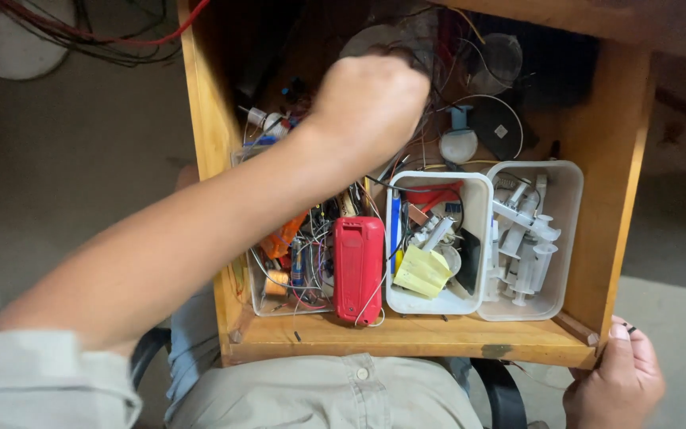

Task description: The person searches through a drawer of electronic components and wires, then works on a small circuit board on a blue mat. They connect wires to the board and use a multimeter to test the connections.

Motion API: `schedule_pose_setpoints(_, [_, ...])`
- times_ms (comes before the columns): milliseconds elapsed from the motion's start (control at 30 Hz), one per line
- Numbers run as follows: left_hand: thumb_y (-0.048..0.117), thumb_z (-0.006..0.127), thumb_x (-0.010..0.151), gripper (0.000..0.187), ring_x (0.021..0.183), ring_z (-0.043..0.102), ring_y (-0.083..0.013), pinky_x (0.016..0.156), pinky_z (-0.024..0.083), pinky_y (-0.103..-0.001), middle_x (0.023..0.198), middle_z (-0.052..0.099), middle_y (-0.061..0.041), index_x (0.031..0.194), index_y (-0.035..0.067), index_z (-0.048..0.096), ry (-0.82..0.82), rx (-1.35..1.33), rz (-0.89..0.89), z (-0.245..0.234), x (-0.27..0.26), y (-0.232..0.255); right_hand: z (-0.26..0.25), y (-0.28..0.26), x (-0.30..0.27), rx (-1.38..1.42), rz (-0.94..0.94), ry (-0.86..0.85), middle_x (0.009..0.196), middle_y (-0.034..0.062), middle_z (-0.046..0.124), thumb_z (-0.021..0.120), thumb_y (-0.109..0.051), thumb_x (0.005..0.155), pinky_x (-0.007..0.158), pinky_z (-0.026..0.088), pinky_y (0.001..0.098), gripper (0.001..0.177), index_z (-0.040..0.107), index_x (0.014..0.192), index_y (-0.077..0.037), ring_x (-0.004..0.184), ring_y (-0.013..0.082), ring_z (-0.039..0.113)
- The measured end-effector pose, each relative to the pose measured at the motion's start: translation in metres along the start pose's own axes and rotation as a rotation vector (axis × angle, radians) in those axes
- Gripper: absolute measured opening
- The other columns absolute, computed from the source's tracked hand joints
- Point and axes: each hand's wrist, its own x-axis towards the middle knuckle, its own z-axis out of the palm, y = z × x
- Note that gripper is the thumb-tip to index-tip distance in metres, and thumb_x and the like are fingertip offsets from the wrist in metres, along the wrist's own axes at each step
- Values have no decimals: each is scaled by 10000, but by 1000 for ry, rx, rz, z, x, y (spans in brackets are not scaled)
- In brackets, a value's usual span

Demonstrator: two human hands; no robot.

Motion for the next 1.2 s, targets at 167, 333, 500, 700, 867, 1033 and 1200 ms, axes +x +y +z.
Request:
schedule_pose_setpoints(167, [215, 811, 886, 146, 789, 894, -381, 547, 644, -521, 893, 906, -60, 900, 299, 929, -138, 165, -171, 29, 26, -4, -4, 0, -2, 10, -101, 27, 925, -53, 576, 605, -281, 1383, 612, 463, 262, 209, 761, 1369, -142, 757, 68, 527])
schedule_pose_setpoints(333, [437, 761, 1169, 352, 829, 819, -363, 558, 609, -547, 887, 818, -36, 893, 242, 856, 28, 48, -49, -101, -37, 5, -20, -37, -13, -55, -282, 57, 840, -7, 479, 552, -191, 1465, 631, 371, 293, 223, 712, 1497, -38, 675, 96, 415])
schedule_pose_setpoints(500, [116, 657, 1195, 228, 1027, 824, -278, 867, 592, -460, 1145, 894, -30, 1033, 140, 816, 233, -354, -39, -164, -106, 36, 14, -111, -54, 337, -262, -344, 668, -20, 387, 656, -174, 1264, 436, 272, 310, 190, 636, 1119, -52, 508, 107, 371])
schedule_pose_setpoints(700, [144, 776, 1163, 182, 1082, 887, -285, 1002, 698, -421, 1206, 909, -137, 1242, 31, 894, 287, -659, -167, -177, -177, 78, 112, -168, -107, 142, -229, -899, 845, 139, 770, 534, -169, 1234, 479, 378, 245, 358, 825, 1285, 33, 510, 135, 512])
schedule_pose_setpoints(867, [153, 812, 1131, 112, 1087, 897, -282, 965, 721, -413, 1172, 910, -84, 1191, 104, 893, 322, -756, -195, -158, -204, 97, 160, -118, -123, 486, -47, -1058, 953, 188, 832, 594, -242, 1201, 384, 457, 277, 432, 780, 1391, 99, 401, 116, 452])
schedule_pose_setpoints(1033, [235, 839, 1102, 79, 1022, 884, -267, 861, 713, -408, 1073, 891, -11, 1129, 221, 911, 301, -656, -153, -146, -216, 105, 166, -104, -131, 598, -109, -1010, 930, 222, 812, 659, -210, 1186, 383, 479, 261, 399, 788, 1361, 125, 410, 68, 455])
schedule_pose_setpoints(1200, [497, 775, 1143, 319, 1038, 853, -314, 926, 666, -449, 1021, 861, -32, 1064, 210, 889, 196, -825, -279, -161, -206, 90, 147, -129, -139, 335, -399, -954, 720, 45, 686, 707, -172, 1198, 542, 407, 249, 244, 873, 1119, -13, 584, 60, 442])
